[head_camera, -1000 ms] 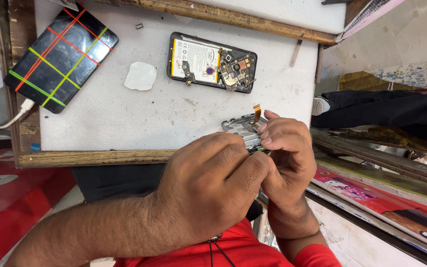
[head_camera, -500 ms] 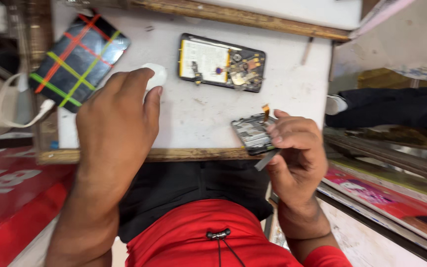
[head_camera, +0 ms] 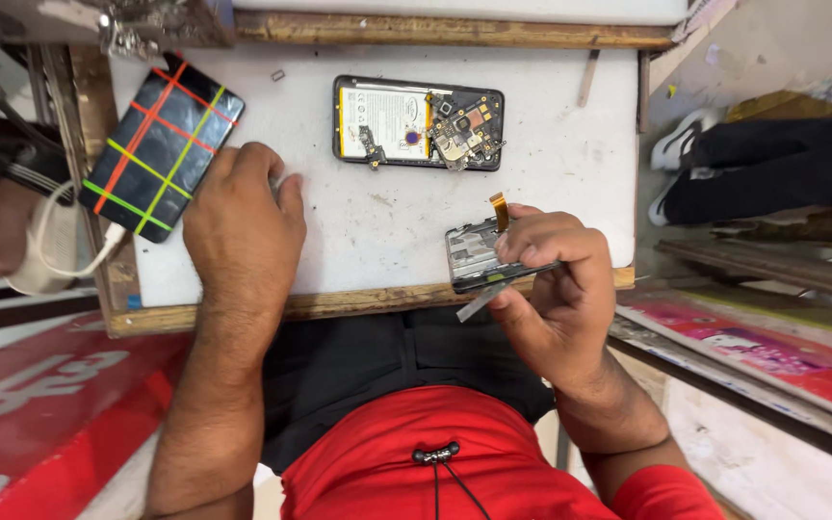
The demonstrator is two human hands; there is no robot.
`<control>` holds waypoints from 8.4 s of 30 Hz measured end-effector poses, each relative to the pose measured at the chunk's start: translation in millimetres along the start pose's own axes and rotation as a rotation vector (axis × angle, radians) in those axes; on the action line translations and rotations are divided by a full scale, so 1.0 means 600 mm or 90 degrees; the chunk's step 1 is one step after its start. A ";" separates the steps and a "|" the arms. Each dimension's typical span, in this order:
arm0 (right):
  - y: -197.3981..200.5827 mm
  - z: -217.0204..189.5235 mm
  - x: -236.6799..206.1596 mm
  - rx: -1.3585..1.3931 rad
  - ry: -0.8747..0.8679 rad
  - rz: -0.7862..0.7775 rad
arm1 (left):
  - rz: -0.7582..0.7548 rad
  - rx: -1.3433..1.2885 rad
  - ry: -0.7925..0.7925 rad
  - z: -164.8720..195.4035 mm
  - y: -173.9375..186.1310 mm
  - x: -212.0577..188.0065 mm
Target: The person cleans a smartphone screen assembly with a white wipe, then aligns and attaches a ribbon cable to the back of the screen. The person handles the screen and internal components on a workbench.
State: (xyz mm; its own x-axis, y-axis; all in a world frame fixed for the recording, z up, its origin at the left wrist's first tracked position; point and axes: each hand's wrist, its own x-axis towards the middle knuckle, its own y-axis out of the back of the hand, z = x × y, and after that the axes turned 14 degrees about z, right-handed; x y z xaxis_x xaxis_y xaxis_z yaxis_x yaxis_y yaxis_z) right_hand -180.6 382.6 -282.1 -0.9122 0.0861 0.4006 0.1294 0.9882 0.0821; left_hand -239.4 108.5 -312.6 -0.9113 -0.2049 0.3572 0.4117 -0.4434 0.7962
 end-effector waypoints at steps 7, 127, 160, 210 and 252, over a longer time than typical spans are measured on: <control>-0.020 0.050 0.032 -0.009 0.027 -0.020 | -0.027 -0.324 -0.044 0.068 0.072 0.023; -0.122 0.166 -0.008 -0.062 0.101 0.071 | 0.011 -0.357 -0.373 -0.002 0.039 0.037; -0.144 0.199 0.002 -0.007 0.084 0.039 | -0.088 -0.466 -0.337 -0.029 -0.024 0.018; -0.128 0.213 -0.006 -0.110 0.084 0.031 | 0.152 -0.490 -0.451 -0.056 -0.102 -0.031; -0.134 0.218 -0.011 -0.106 0.039 0.069 | 0.217 -0.444 -0.449 -0.049 -0.130 -0.024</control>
State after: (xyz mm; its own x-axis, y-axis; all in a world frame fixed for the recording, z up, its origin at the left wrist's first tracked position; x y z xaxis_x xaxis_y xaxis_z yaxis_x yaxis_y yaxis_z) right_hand -235.8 319.3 -410.5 -0.8648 0.1773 0.4698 0.2919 0.9387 0.1831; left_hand -258.2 120.3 -394.5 -0.4505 0.0424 0.8918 0.3540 -0.9085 0.2220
